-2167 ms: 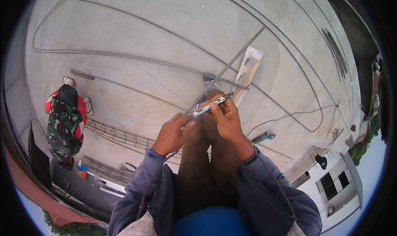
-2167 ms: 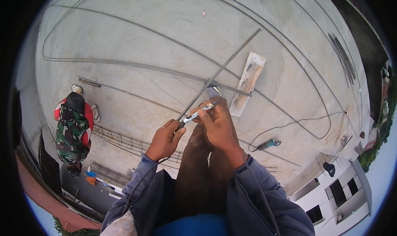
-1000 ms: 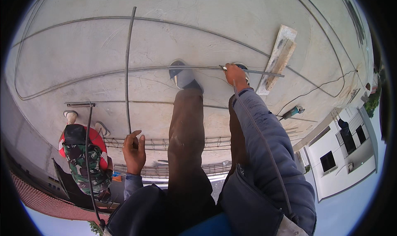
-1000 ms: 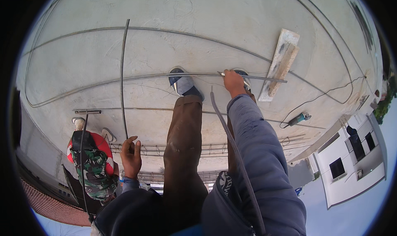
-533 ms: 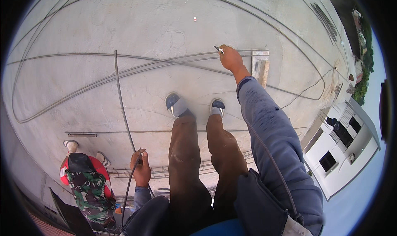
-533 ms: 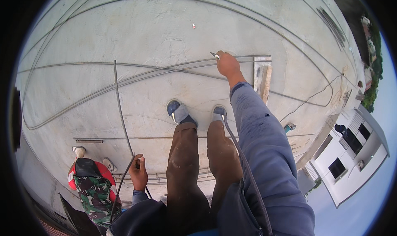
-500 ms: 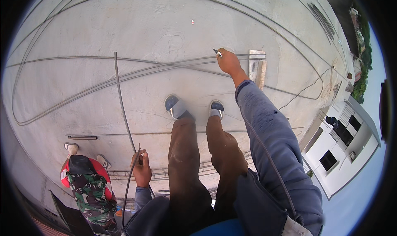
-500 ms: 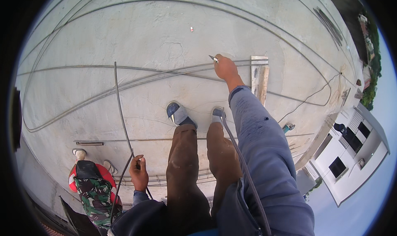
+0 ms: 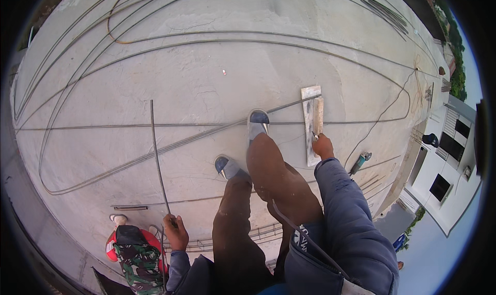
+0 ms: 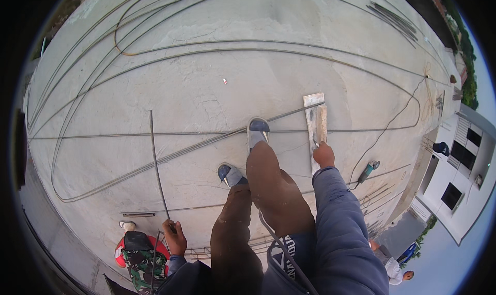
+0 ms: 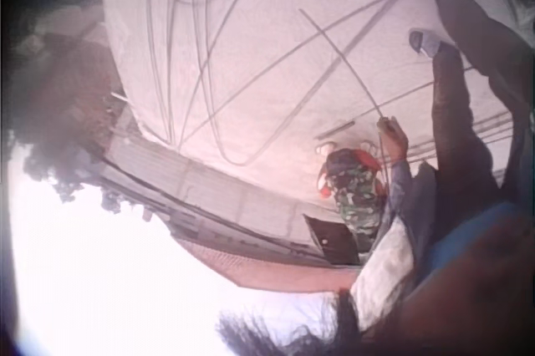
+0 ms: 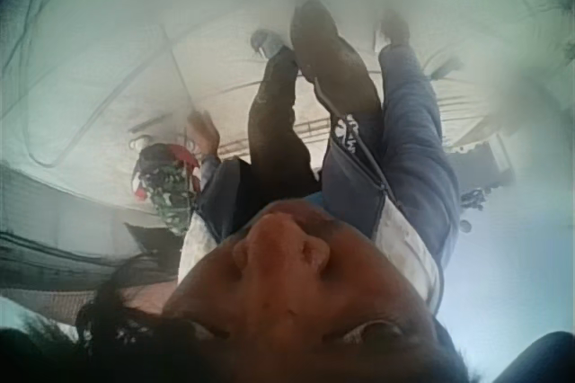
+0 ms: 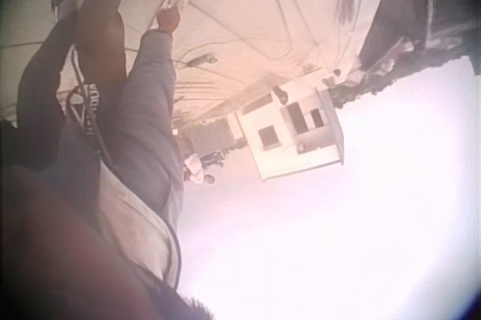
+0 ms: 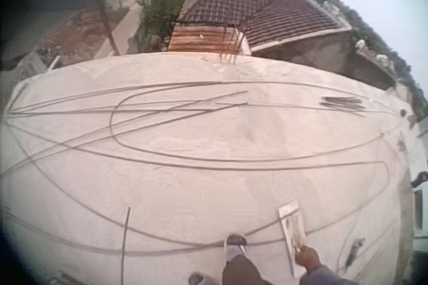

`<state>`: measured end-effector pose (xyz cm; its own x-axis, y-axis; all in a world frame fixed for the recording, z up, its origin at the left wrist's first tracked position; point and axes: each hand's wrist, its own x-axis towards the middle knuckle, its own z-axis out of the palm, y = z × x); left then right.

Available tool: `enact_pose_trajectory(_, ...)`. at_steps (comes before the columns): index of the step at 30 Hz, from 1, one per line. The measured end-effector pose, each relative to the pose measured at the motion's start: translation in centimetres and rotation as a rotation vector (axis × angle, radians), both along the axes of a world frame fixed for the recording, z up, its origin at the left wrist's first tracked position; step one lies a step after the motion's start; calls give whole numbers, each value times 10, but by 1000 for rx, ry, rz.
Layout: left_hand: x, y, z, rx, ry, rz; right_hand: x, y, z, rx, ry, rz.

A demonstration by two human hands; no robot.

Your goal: The person marks metal rods with a marker, then uses an angle grinder to cut them into smaller pieces. The person places the cut pieces aside and repeats the process with other rods.

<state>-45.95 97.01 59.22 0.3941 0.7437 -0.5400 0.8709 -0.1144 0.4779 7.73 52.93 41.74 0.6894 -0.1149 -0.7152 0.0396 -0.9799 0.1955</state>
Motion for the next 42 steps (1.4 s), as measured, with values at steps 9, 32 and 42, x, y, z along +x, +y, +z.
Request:
enact_pose_trajectory(9, 190, 107, -28, -67, 237, -150, 72, -58, -96, 29, -188, -260)
enact_pose_trajectory(32, 660, 292, -148, -56, 203, -815, 432, -166, -14, -145, -274, 439)
enact_pose_trajectory(42, 699, 320, -267, -97, 55, -913, 493, 225, -63, 255, -349, 461)
